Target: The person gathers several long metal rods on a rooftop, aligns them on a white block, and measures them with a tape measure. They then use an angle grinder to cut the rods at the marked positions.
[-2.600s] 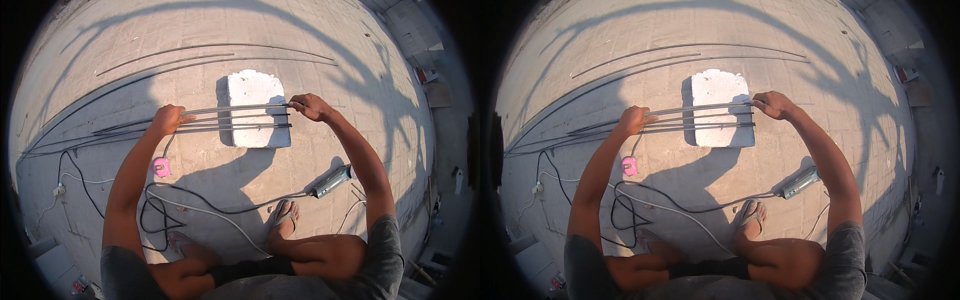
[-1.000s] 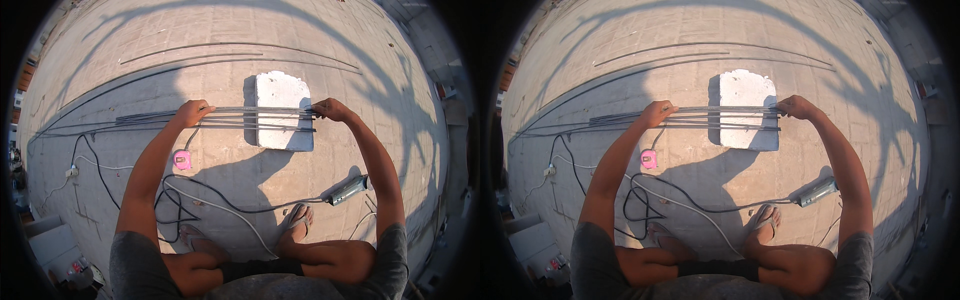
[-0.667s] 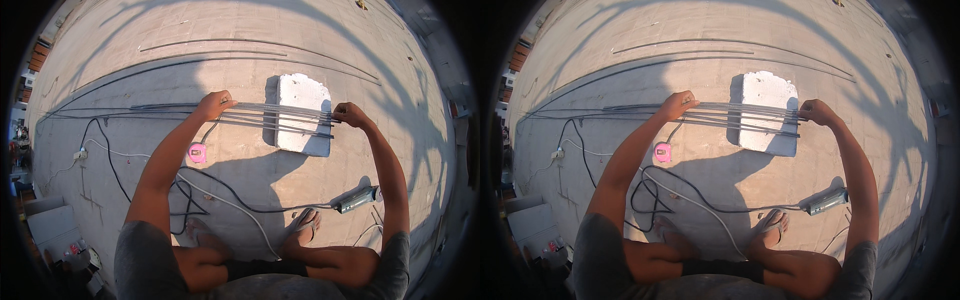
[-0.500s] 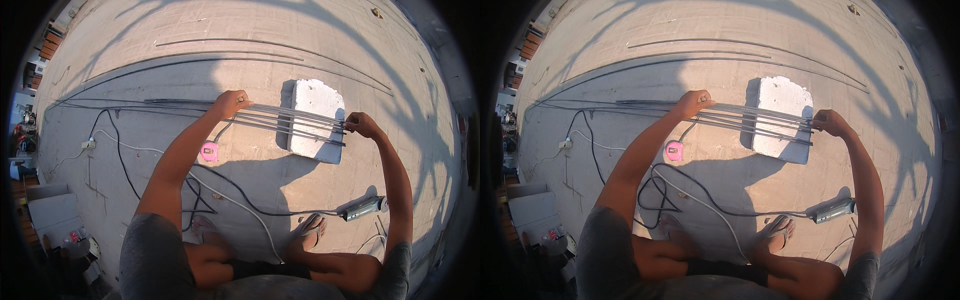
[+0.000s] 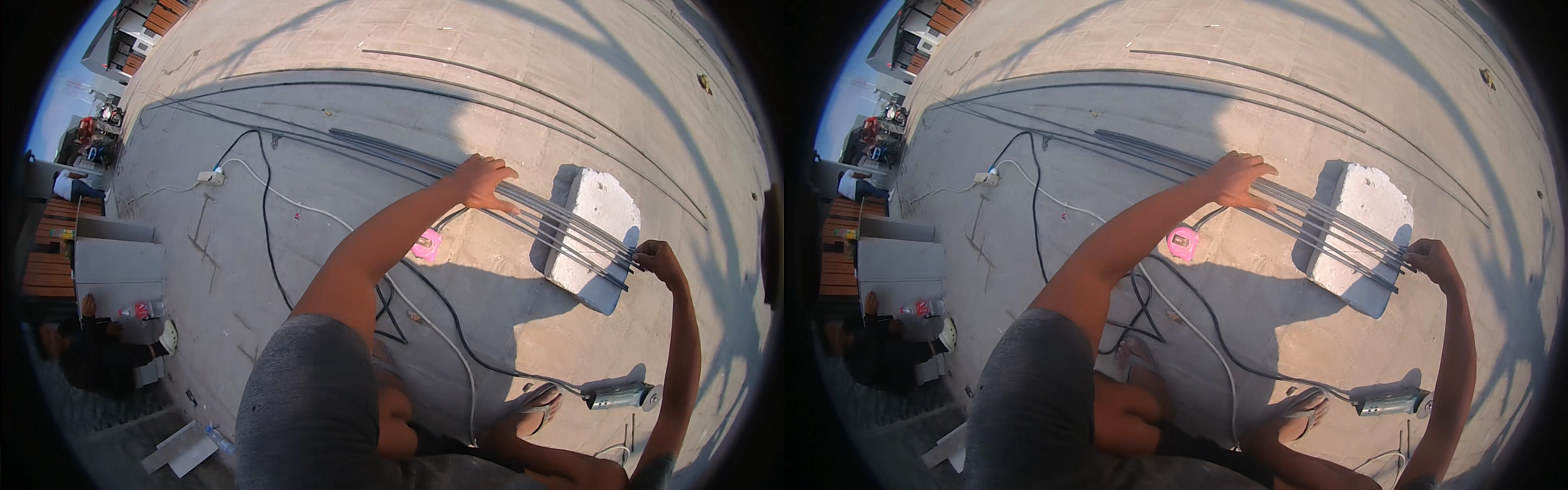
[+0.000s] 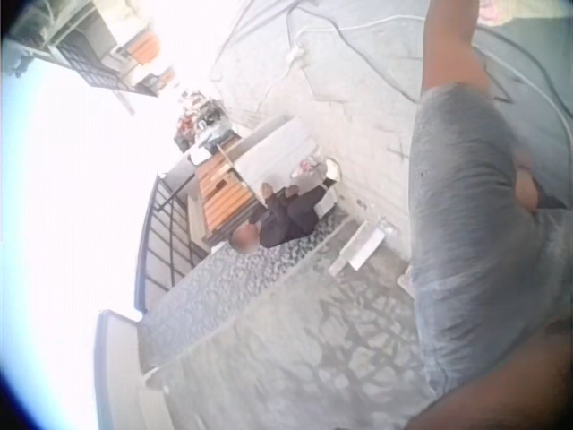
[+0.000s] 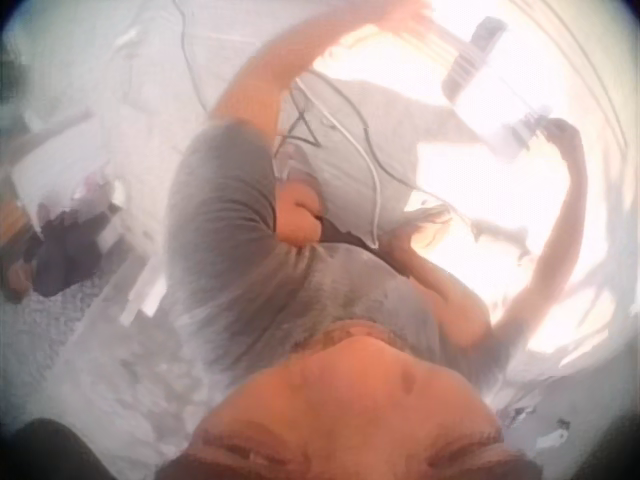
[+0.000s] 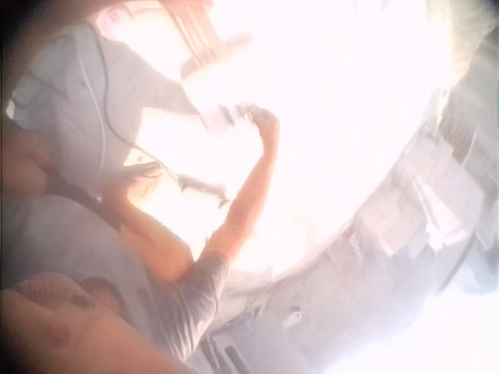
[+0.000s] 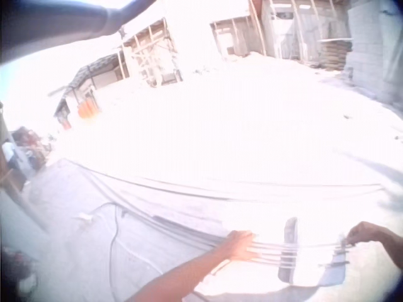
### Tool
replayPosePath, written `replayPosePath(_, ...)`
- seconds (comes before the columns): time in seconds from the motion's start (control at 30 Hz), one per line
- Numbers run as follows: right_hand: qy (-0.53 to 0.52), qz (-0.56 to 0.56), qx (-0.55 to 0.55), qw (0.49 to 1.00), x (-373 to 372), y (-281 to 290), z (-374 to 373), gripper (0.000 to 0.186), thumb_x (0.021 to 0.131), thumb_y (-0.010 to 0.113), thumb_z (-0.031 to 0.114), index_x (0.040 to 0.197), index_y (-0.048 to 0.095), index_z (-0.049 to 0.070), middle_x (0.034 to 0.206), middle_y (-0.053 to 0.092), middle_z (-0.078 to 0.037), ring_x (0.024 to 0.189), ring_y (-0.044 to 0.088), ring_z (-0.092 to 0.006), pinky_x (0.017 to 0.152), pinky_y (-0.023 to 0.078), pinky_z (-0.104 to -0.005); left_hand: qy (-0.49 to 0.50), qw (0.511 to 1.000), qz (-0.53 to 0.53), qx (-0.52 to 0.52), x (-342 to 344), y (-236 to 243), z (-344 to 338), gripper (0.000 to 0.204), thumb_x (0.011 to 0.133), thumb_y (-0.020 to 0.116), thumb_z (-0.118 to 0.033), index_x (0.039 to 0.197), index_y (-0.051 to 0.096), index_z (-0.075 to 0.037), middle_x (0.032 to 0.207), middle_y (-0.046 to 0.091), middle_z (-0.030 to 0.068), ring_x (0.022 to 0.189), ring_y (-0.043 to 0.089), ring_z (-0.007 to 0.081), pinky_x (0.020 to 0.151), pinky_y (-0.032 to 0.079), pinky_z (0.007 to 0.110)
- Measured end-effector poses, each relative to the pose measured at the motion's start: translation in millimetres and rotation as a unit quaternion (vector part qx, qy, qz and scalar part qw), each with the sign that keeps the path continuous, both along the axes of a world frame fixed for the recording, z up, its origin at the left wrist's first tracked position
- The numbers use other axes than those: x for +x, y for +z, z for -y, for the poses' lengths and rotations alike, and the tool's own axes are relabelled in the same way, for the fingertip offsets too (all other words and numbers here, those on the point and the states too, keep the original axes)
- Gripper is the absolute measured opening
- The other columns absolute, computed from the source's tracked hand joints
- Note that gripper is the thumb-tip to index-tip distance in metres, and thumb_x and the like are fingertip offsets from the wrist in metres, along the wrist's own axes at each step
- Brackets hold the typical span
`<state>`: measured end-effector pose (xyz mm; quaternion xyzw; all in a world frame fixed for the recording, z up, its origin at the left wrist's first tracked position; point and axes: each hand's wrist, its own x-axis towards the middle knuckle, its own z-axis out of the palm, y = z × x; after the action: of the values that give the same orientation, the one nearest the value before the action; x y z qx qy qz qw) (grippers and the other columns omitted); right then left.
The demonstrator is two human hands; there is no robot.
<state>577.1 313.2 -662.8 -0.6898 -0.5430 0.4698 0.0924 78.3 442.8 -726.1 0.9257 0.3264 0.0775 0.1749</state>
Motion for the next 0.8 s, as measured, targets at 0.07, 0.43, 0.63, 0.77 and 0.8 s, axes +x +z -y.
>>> replayPosePath(0.07, -0.006, 0.029, -0.018, 0.999, -5, 16, 1, 0.012, 0.089, 0.077, 0.011, 0.093, 0.071, 0.001, 0.073, 0.068, -0.002, 0.063, 0.058, -0.0072, 0.056, 0.044, -0.0253, -0.040, 0.997, -0.070, 0.013, 15, 20, 11, 0.090, 0.083, 0.070, -0.069, 0.152, 0.043, -0.018, 0.132, 0.057, 0.0140, 0.122, 0.056, 0.0303, 0.101, 0.044, 0.047)
replayPosePath(0.43, 0.013, 0.063, -0.025, 0.998, 2, 9, -10, 0.021, 0.088, 0.082, 0.015, 0.102, 0.075, 0.000, 0.088, 0.074, -0.005, 0.078, 0.066, -0.0110, 0.071, 0.053, -0.0270, -0.020, 0.986, -0.151, 0.070, 58, 1, 39, 0.089, 0.080, 0.077, -0.010, 0.158, 0.033, -0.011, 0.132, 0.052, 0.0142, 0.123, 0.051, 0.0302, 0.101, 0.041, 0.042)
replayPosePath(0.63, 0.001, 0.061, -0.026, 0.998, 2, 9, -4, 0.024, 0.087, 0.083, 0.016, 0.103, 0.075, 0.000, 0.092, 0.075, -0.006, 0.082, 0.067, -0.0125, 0.076, 0.055, -0.0280, -0.024, 0.992, -0.078, 0.096, 62, -8, 28, 0.046, 0.082, 0.064, -0.003, 0.127, 0.055, -0.008, 0.108, 0.060, 0.0092, 0.108, 0.058, 0.0271, 0.089, 0.043, 0.043)
replayPosePath(0.77, -0.005, 0.050, -0.031, 0.998, 0, 9, -5, 0.025, 0.087, 0.083, 0.015, 0.105, 0.075, 0.000, 0.094, 0.075, -0.006, 0.086, 0.069, -0.0129, 0.080, 0.056, -0.0281, -0.030, 0.989, -0.083, 0.118, 60, -16, 24, 0.037, 0.087, 0.059, -0.004, 0.123, 0.056, -0.009, 0.102, 0.061, 0.0095, 0.101, 0.060, 0.0277, 0.086, 0.044, 0.043)
replayPosePath(0.8, -0.001, 0.060, -0.019, 0.998, 0, 8, -5, 0.025, 0.087, 0.083, 0.016, 0.105, 0.075, 0.000, 0.093, 0.076, -0.007, 0.087, 0.070, -0.0140, 0.081, 0.056, -0.0285, -0.030, 0.989, -0.076, 0.125, 59, -16, 24, 0.036, 0.087, 0.058, -0.005, 0.123, 0.056, -0.009, 0.101, 0.061, 0.0096, 0.100, 0.060, 0.0279, 0.086, 0.044, 0.044)
